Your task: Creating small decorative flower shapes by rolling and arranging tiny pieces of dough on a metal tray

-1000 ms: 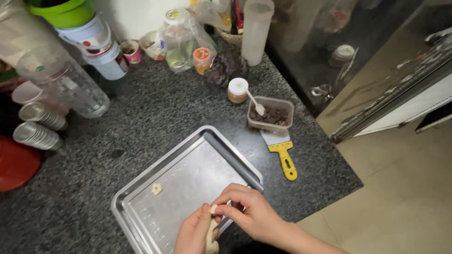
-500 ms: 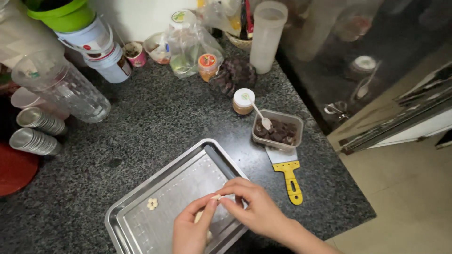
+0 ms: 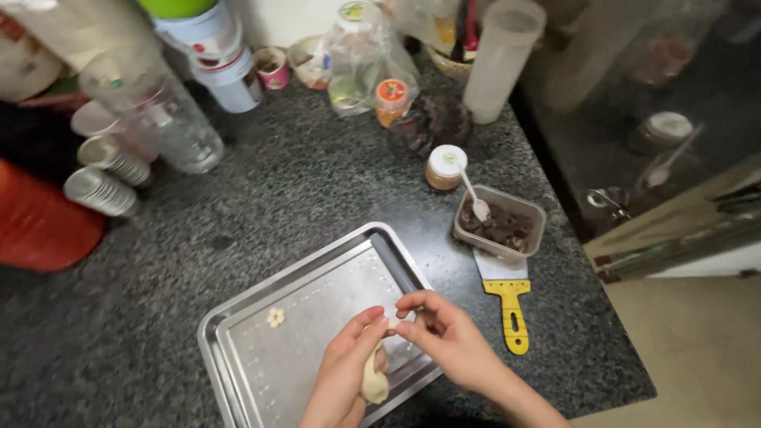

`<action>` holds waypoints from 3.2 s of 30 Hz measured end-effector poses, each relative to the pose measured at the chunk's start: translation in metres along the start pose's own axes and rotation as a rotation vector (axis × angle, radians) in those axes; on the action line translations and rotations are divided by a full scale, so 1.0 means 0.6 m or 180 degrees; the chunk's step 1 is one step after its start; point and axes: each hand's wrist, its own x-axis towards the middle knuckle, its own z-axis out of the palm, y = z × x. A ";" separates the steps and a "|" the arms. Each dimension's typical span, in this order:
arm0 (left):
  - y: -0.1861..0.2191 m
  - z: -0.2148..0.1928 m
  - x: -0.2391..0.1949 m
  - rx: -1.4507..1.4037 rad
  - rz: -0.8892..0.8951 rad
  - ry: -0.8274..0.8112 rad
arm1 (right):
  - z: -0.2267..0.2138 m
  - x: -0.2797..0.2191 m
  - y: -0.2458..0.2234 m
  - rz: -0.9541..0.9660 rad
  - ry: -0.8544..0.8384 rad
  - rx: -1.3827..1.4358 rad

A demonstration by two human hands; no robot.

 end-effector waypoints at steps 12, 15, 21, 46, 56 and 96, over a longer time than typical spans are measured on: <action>0.009 0.007 -0.038 0.0999 0.0675 0.0381 | 0.018 -0.014 -0.030 -0.0593 0.0334 -0.0771; 0.009 0.001 -0.043 0.1118 0.0876 0.0531 | 0.026 -0.019 -0.049 -0.0280 0.0209 -0.0799; 0.006 -0.002 -0.052 0.1091 0.0850 0.0445 | 0.026 -0.019 -0.029 -0.0311 0.0063 -0.0408; -0.011 -0.029 -0.032 0.0030 0.0269 -0.0573 | 0.033 -0.026 -0.026 -0.0343 -0.0243 0.0337; 0.012 -0.004 -0.055 0.1104 0.0785 0.0573 | 0.033 -0.026 -0.039 -0.0649 0.0099 -0.0613; 0.006 -0.001 -0.065 0.1580 0.1766 0.0579 | 0.038 -0.030 -0.061 -0.0611 0.0142 -0.0349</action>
